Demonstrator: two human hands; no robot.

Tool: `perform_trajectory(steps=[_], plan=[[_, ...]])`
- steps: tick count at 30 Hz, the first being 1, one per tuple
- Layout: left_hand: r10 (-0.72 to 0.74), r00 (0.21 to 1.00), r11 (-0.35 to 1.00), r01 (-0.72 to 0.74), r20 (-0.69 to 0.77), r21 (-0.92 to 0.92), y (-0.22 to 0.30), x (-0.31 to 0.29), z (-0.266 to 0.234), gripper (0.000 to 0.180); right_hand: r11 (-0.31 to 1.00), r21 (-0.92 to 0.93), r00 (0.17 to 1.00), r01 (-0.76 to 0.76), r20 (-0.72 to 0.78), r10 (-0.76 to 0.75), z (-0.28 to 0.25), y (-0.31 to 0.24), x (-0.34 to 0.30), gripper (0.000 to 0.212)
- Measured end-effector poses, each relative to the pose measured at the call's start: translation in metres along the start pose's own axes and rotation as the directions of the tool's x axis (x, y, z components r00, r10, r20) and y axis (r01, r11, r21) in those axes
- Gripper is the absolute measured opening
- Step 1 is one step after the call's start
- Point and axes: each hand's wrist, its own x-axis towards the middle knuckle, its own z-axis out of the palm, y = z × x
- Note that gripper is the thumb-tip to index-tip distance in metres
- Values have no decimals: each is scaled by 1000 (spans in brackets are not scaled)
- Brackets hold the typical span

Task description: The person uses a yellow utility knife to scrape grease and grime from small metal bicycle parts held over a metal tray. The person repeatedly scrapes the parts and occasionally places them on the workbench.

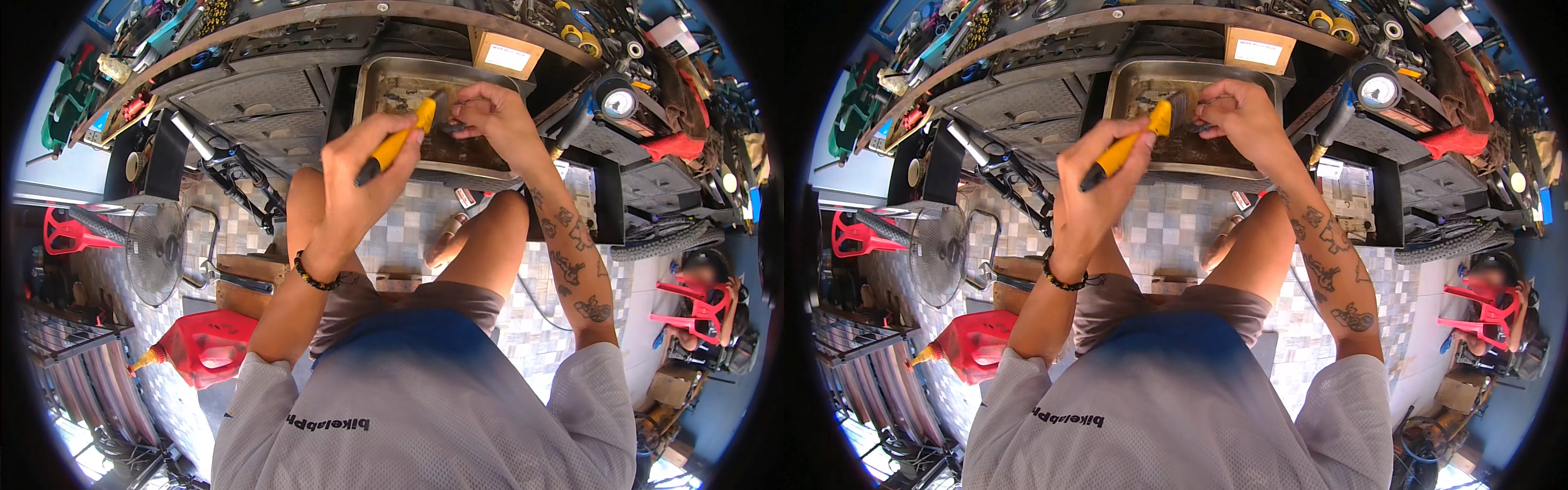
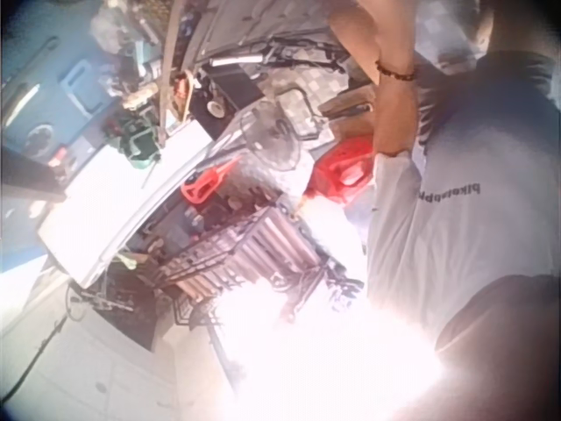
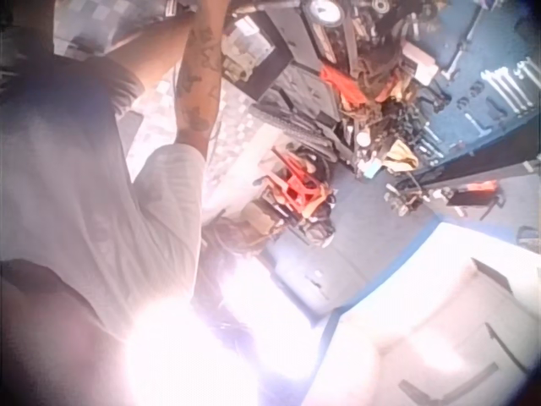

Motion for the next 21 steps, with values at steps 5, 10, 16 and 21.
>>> perform_trajectory(steps=[5,10,16,21], plan=[[39,995,999,-37,-88,19,-4,-11,4,14,999,-44,999,22,-23,-23,1,1,4,18],[51,995,999,-51,-81,3,-5,-13,4,13,999,-25,999,26,-30,-27,7,-2,5,19],[-73,995,991,65,66,120,-4,-11,-8,13,990,98,994,104,-50,-99,9,-6,2,22],[-176,984,983,174,27,65,-7,-2,-1,14,992,122,1000,-13,18,11,12,-1,7,21]])
